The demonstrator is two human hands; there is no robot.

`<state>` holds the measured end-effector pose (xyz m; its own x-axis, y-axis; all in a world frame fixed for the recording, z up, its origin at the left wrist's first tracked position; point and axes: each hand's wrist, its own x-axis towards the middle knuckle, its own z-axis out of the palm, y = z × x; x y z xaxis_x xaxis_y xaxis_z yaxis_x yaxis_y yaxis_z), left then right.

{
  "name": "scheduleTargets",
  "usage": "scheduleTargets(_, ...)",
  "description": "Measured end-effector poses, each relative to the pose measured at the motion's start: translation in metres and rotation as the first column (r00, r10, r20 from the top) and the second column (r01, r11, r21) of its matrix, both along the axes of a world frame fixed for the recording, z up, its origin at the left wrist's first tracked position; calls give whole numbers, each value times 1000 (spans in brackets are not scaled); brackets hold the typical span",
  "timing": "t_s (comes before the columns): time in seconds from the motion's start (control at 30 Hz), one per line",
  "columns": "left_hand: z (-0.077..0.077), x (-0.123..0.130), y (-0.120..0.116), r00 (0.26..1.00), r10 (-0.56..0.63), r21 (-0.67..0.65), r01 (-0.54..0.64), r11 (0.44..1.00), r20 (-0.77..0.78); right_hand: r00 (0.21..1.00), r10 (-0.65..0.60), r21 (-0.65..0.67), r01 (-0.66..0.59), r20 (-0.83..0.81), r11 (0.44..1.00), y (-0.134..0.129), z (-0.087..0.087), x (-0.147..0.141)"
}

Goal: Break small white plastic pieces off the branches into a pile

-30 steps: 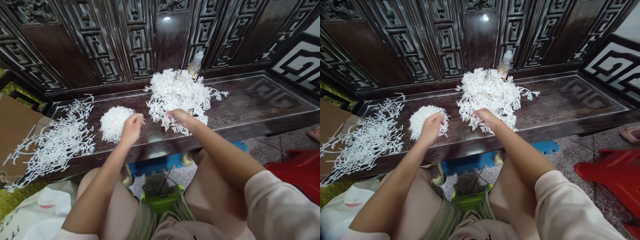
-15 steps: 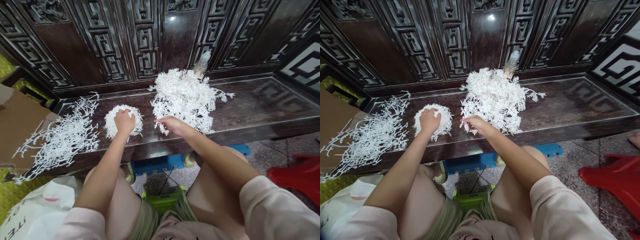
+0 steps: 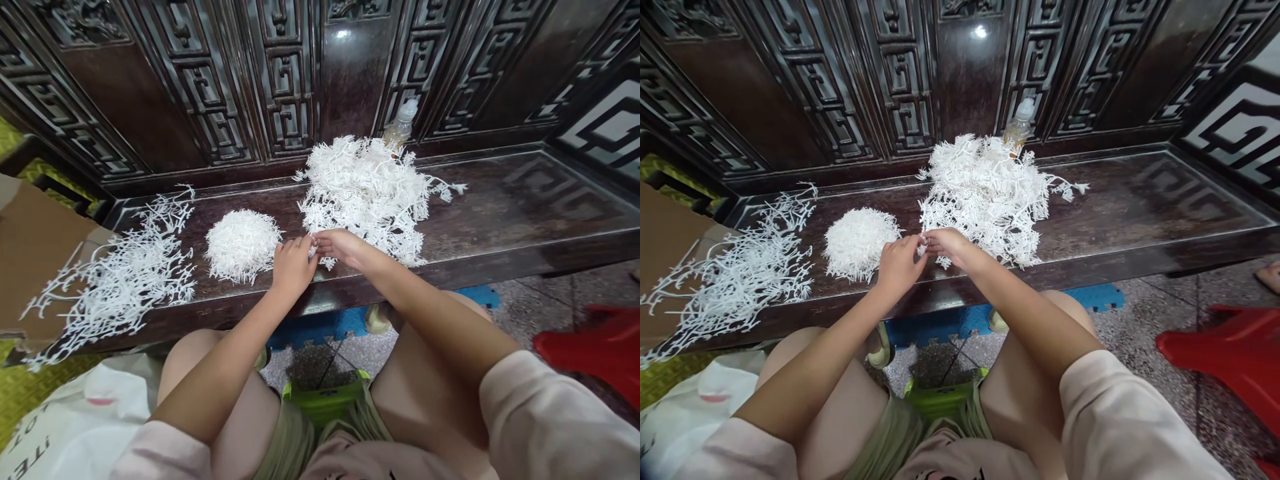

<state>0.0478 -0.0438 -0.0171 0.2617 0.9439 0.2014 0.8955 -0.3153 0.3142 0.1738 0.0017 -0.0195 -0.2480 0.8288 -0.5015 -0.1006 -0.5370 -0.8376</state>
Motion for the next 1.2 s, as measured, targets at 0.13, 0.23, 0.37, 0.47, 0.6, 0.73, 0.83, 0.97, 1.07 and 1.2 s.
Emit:
scheduleTargets(0.13,2,-4,4,981,40,-54,-31,998,190,986,31,20,-34,166,999,-2,11,2)
scheduleTargets(0.23,1,-12,11,895,129,-222,-34,974,427,878,131,102,-199,461,975,-5,19,6)
scheduleTargets(0.37,-2,-22,24,683,363,-499,3,866,634,567,-70,367,-428,821,826,-13,20,9)
scheduleTargets(0.47,-4,-24,29,511,538,-648,49,760,670,545,-201,499,-478,814,723,-17,16,5)
scheduleTargets(0.6,-5,-24,30,318,685,-751,183,634,656,558,-174,507,-523,811,686,-16,11,2)
scheduleTargets(0.73,-5,-27,32,281,711,-765,232,601,644,579,36,396,-600,814,695,-14,13,4)
scheduleTargets(0.83,-4,-30,35,305,685,-748,221,625,662,627,171,340,-608,760,718,-14,16,5)
scheduleTargets(0.97,0,-33,36,328,627,-705,244,666,706,723,211,408,-578,658,707,-11,15,4)
scheduleTargets(1.07,6,-34,34,396,524,-642,276,715,754,812,188,452,-482,553,751,-10,13,3)
scheduleTargets(1.2,11,-33,30,474,430,-600,297,743,768,838,178,411,-425,516,806,-9,8,3)
